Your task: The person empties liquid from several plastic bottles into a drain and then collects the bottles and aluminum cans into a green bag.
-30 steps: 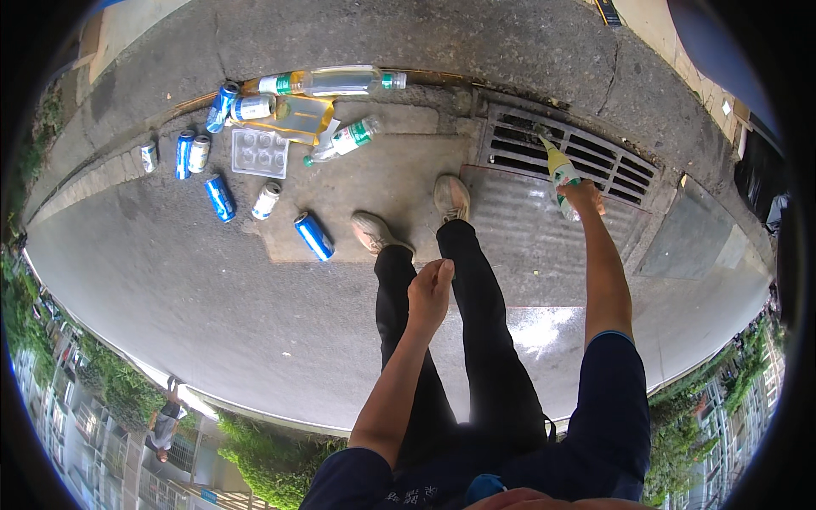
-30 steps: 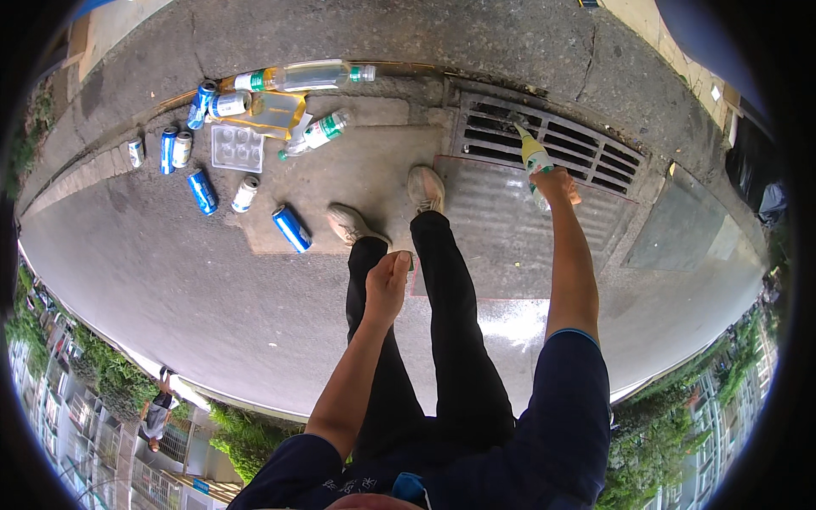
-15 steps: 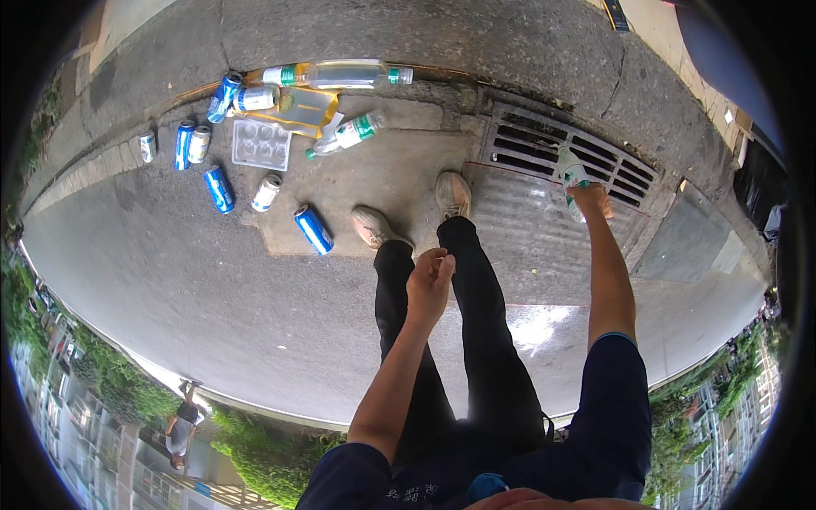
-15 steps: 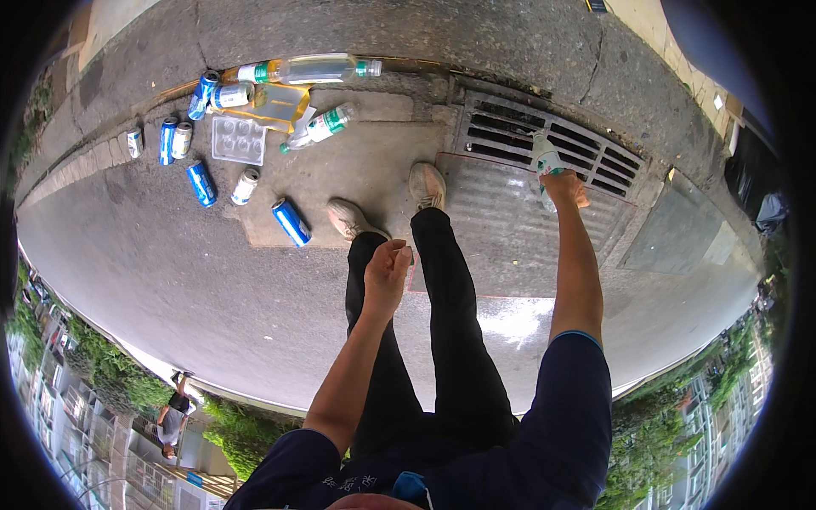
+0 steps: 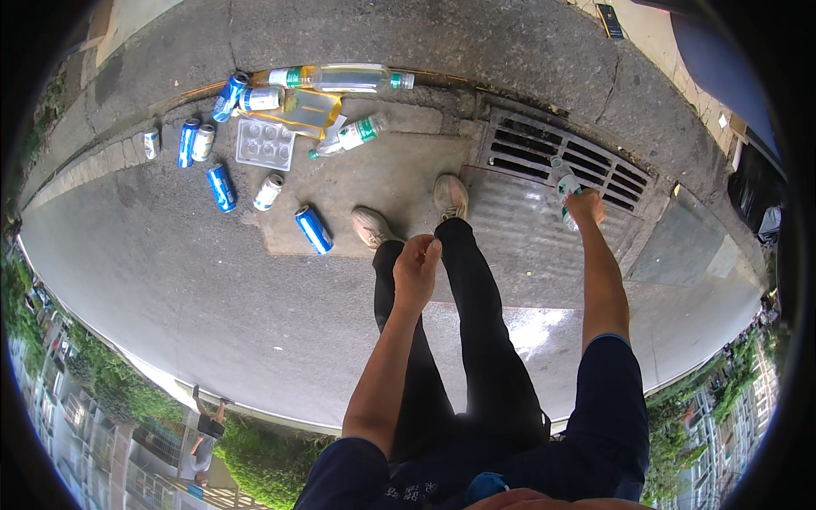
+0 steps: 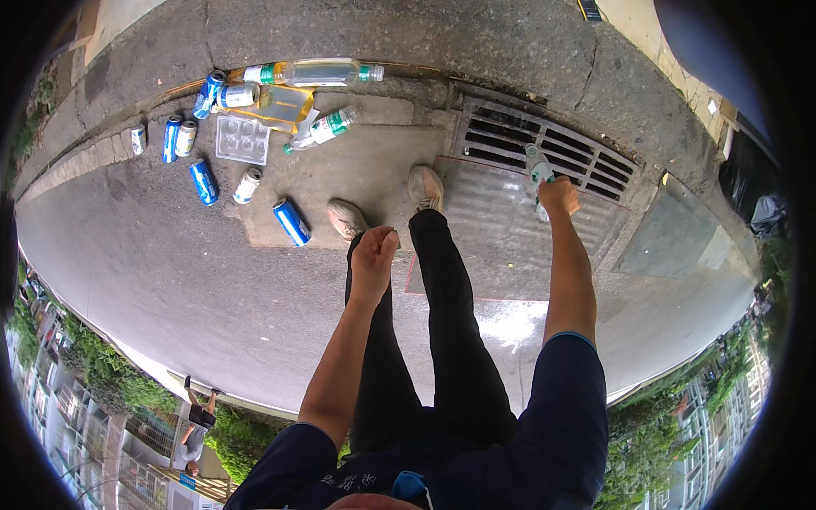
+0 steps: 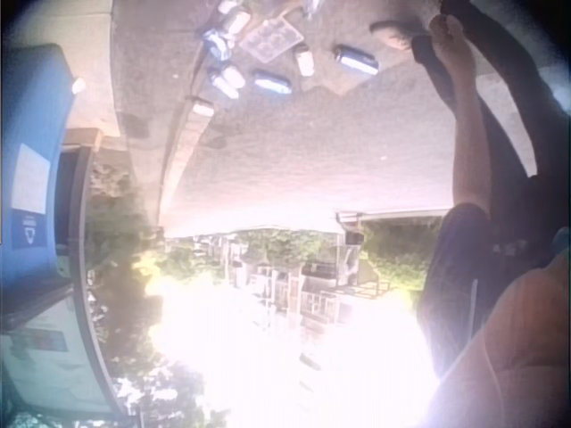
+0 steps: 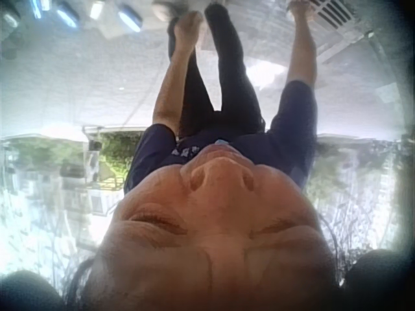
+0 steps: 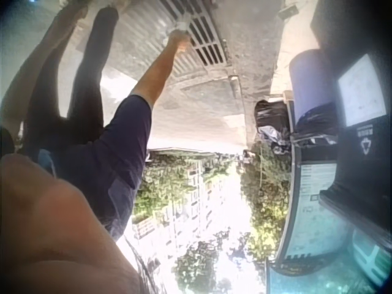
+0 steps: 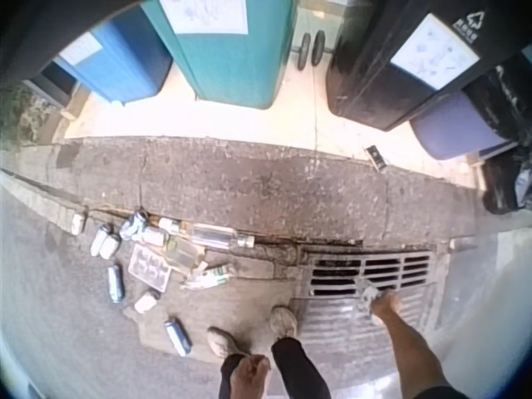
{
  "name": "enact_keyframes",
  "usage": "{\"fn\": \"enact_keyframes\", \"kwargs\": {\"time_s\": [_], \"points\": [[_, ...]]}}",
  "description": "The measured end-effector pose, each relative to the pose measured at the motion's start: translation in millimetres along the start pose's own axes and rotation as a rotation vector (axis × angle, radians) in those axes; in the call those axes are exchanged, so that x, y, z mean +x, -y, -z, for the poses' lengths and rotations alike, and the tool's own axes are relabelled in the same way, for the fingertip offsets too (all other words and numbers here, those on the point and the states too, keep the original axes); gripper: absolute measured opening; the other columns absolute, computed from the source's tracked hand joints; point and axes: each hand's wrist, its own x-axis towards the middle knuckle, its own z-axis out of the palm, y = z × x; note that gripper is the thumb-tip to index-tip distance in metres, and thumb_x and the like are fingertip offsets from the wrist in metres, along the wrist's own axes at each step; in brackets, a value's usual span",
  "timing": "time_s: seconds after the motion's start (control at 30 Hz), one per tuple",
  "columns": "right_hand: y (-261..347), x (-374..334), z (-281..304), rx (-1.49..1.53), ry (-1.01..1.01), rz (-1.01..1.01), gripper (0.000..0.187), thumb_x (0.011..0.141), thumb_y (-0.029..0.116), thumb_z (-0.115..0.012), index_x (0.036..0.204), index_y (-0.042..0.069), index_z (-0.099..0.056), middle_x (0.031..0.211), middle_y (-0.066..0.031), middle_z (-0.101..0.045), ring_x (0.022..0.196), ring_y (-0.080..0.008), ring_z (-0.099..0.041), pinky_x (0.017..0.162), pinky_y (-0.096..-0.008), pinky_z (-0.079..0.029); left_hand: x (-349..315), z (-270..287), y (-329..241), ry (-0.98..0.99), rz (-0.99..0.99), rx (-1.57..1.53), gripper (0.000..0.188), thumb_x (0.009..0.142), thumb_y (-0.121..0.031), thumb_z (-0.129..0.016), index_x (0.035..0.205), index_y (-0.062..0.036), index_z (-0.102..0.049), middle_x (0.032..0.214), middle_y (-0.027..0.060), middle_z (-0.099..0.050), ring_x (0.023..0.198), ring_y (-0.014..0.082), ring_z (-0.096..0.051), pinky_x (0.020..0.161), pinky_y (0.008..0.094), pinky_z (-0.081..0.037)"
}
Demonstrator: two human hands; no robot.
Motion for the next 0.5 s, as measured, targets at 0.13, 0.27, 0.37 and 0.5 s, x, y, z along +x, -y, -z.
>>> {"fn": "enact_keyframes", "kwargs": {"time_s": [0.13,0.27,0.37,0.5], "points": [[0,-11,-6,0.203,0.102,0.083,0.043,0.065,0.039,-0.074,0.094,0.009,-0.067,0.093,-0.0114,-0.067,0.085,-0.0262,-0.064,0.072,-0.0384,-0.05,23,5,5,-0.01,-0.031,-0.003,0.027,0.09,-0.021,-0.057,0.101,0.0034,-0.056,0.078,0.0009,-0.058,0.064,0.0036,-0.047,0.056,0.0193,-0.039],[-11,-16,-35,0.849,0.346,0.326,0.035,0.066,0.028,-0.076,0.089,0.003,-0.067,0.077,-0.0083,-0.067,0.067,-0.0166,-0.062,0.062,-0.0329,-0.047,59,8,-7,0.055,0.181,-0.195,0.03,0.088,-0.027,-0.06,0.101,0.0012,-0.06,0.076,-0.0001,-0.057,0.061,0.0043,-0.046,0.053,0.0202,-0.039],[20,-71,-33,0.87,0.411,0.636,0.034,0.067,0.023,-0.076,0.09,0.0,-0.065,0.077,-0.0081,-0.067,0.067,-0.0143,-0.061,0.062,-0.0299,-0.046,88,24,-9,0.036,0.229,-0.211,0.035,0.086,-0.032,-0.062,0.102,-0.0014,-0.062,0.074,-0.0026,-0.053,0.061,0.0052,-0.045,0.055,0.0205,-0.039],[50,-129,-19,0.738,0.392,0.881,0.038,0.068,0.026,-0.076,0.094,0.002,-0.063,0.075,-0.0092,-0.066,0.067,-0.0159,-0.061,0.063,-0.0292,-0.047,119,53,-17,0.094,0.241,-0.159,0.036,0.085,-0.035,-0.064,0.101,-0.0022,-0.063,0.074,-0.0034,-0.053,0.061,0.0057,-0.045,0.058,0.0212,-0.04]]}}
